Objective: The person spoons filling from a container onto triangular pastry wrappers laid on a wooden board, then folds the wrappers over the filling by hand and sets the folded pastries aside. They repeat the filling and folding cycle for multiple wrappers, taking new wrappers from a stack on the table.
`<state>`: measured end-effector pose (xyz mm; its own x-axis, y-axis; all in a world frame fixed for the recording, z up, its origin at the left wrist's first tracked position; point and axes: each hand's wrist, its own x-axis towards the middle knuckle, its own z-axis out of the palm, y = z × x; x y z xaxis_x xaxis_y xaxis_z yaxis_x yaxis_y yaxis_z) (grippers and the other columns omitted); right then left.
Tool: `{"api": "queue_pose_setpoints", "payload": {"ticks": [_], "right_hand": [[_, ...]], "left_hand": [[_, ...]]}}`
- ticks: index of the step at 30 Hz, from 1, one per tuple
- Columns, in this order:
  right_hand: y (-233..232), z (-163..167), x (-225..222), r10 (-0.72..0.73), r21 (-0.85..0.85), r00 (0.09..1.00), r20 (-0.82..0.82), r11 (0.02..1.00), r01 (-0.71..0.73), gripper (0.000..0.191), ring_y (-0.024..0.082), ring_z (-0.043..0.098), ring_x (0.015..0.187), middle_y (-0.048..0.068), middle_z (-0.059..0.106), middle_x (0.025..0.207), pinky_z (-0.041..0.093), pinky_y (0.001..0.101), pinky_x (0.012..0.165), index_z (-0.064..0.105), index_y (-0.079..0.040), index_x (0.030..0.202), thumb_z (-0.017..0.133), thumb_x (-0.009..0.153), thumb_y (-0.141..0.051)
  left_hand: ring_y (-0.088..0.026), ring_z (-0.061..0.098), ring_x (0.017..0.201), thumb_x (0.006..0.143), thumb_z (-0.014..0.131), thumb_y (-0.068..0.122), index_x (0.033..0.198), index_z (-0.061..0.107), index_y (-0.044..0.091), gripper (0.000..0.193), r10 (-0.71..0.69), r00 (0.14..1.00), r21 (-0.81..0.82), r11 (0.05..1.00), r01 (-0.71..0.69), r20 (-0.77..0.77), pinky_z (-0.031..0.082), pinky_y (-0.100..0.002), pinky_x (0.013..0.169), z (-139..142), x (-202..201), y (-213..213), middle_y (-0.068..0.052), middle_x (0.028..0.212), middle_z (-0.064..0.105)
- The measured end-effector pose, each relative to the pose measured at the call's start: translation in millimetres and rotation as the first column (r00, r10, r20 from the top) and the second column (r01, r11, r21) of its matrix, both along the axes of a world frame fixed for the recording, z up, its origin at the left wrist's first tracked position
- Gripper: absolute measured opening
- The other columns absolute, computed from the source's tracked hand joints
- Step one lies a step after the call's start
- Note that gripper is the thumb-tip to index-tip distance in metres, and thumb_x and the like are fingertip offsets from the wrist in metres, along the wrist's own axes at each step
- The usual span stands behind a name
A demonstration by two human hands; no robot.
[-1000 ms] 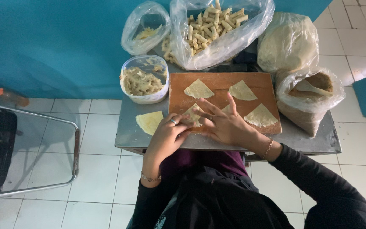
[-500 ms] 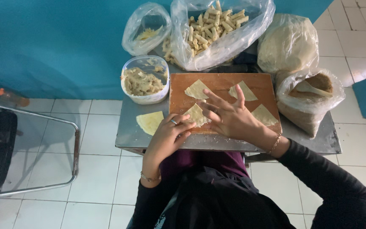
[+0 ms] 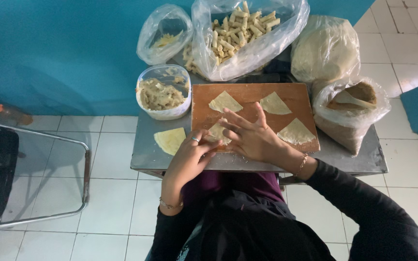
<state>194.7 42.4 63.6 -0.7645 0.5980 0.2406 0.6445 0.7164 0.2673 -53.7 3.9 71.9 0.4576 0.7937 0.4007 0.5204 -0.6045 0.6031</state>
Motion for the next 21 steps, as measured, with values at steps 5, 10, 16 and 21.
{"api": "queue_pose_setpoints", "payload": {"ticks": [5, 10, 16, 21], "right_hand": [[-5, 24, 29, -0.03, 0.053, 0.999, -0.039, 0.998, 0.032, 0.059, 0.022, 0.024, 0.153, 0.005, 0.048, 0.152, -0.006, 0.0805, 0.108, 0.047, -0.024, 0.15, 0.055, 0.099, -0.051], [-25, 40, 69, -0.195, -0.183, 0.94, -0.278, 0.972, 0.147, 0.057, 0.021, 0.025, 0.158, 0.001, 0.044, 0.157, -0.008, 0.0762, 0.115, 0.042, -0.024, 0.154, 0.054, 0.102, -0.042], [-34, 21, 85, -0.171, -0.242, 0.949, -0.265, 0.965, 0.107, 0.058, 0.024, 0.026, 0.155, 0.0, 0.045, 0.158, -0.005, 0.0773, 0.113, 0.041, -0.021, 0.153, 0.052, 0.1, -0.041], [-33, 2, 91, -0.177, -0.333, 0.936, -0.303, 0.94, 0.07, 0.047, 0.022, 0.034, 0.151, 0.016, 0.038, 0.162, -0.002, 0.077, 0.114, 0.043, -0.017, 0.14, 0.052, 0.101, -0.042]], "left_hand": [[-0.034, 0.057, 0.121, 0.086, 0.077, 0.016, 0.114, 0.077, 0.013, 0.028, 0.112, 0.994, 0.12, 0.987, -0.11, -0.007, 0.044, -0.05, 0.102, -11, 12, -2, -0.013, 0.125, 0.06], [-0.028, 0.055, 0.125, 0.09, 0.077, 0.023, 0.112, 0.075, 0.018, 0.022, 0.284, 0.959, 0.276, 0.923, -0.267, -0.021, 0.036, -0.053, 0.1, -24, 63, -13, -0.008, 0.126, 0.057], [-0.025, 0.048, 0.14, 0.092, 0.073, 0.031, 0.128, 0.073, 0.02, 0.037, 0.21, 0.975, 0.353, 0.919, -0.174, -0.067, 0.028, -0.056, 0.106, -34, 103, -31, -0.007, 0.144, 0.054], [-0.026, 0.044, 0.145, 0.094, 0.067, 0.04, 0.131, 0.069, 0.025, 0.04, 0.261, 0.952, 0.317, 0.927, -0.202, -0.157, 0.021, -0.058, 0.109, -40, 106, -26, -0.005, 0.154, 0.051]]}}
